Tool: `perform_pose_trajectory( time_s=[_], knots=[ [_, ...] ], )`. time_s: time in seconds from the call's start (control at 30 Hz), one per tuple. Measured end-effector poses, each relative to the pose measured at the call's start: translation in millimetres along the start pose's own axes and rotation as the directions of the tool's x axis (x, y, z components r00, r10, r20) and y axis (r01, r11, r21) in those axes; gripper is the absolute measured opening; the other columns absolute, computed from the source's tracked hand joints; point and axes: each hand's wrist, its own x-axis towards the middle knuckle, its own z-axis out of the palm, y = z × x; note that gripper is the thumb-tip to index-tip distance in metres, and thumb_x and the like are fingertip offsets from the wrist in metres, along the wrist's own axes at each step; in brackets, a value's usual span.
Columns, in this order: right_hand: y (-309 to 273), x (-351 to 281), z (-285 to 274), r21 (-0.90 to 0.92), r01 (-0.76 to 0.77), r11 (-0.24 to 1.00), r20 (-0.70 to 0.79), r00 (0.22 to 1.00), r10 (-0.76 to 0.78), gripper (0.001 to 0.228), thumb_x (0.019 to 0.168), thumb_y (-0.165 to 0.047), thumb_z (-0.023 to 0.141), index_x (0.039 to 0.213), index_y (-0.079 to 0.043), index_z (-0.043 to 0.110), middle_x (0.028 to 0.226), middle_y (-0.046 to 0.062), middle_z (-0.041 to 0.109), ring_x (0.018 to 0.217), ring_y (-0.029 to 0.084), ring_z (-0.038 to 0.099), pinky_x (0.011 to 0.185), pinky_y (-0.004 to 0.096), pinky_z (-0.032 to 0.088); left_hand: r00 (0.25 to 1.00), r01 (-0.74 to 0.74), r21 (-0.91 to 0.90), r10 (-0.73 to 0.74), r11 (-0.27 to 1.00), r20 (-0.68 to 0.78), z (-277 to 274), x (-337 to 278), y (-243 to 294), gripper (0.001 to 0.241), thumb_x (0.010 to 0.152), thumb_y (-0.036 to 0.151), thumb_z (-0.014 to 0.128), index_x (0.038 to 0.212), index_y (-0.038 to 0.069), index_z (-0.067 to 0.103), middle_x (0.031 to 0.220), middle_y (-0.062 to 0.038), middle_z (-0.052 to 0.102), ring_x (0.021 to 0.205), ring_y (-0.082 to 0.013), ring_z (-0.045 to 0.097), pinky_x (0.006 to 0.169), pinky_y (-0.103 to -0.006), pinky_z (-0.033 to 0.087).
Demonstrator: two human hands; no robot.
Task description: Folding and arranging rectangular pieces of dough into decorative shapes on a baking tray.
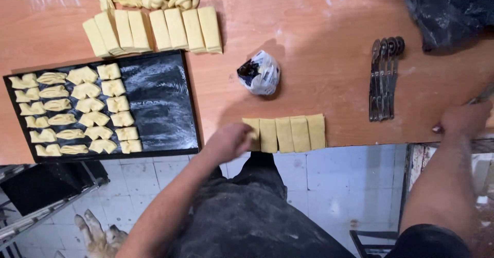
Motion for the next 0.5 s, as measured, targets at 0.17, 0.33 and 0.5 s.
perform_pose_trajectory(
  time_s=[0.17,0.33,0.5],
  knots=[
    [-6.6,-67.9,-14.3,0.512,-0.091,0.854,0.067,0.996,0.066,0.032,0.103,-0.035,0.058,0.129,-0.017,0.053,0.097,0.002,0.064,0.076,0.017,0.066,0.064,0.034,0.056,0.929,0.07,-0.621,-0.279,0.78,-0.245,-32.5,10.7,-36.7,0.03,0.098,0.025,0.066,0.119,0.004,0.061,0.102,-0.01,0.074,0.093,-0.0181,0.073,0.083,-0.0322,0.061],
    [-57.8,-240.2,-1.3,0.904,-0.289,0.315,0.311,0.95,-0.023,0.031,0.112,-0.039,0.055,0.116,-0.008,0.054,0.093,0.005,0.062,0.077,0.018,0.064,0.064,0.031,0.053,0.93,-0.008,-0.43,-0.151,0.903,-0.335,-70.0,-6.9,-35.1,0.032,0.099,0.029,0.067,0.119,0.004,0.069,0.105,-0.009,0.078,0.096,-0.0165,0.076,0.084,-0.0327,0.061],
    [-130.8,-441.0,23.7,0.54,-0.253,0.803,0.586,0.798,-0.143,0.028,0.107,-0.028,0.046,0.131,-0.014,0.041,0.082,0.005,0.067,0.055,0.015,0.063,0.045,0.03,0.05,0.979,-0.136,0.055,0.143,0.989,-0.147,-23.5,-7.5,-99.1,0.026,0.092,0.029,0.074,0.106,0.008,0.078,0.102,-0.014,0.075,0.095,-0.0349,0.071,0.084,-0.0435,0.057]
  ],
)
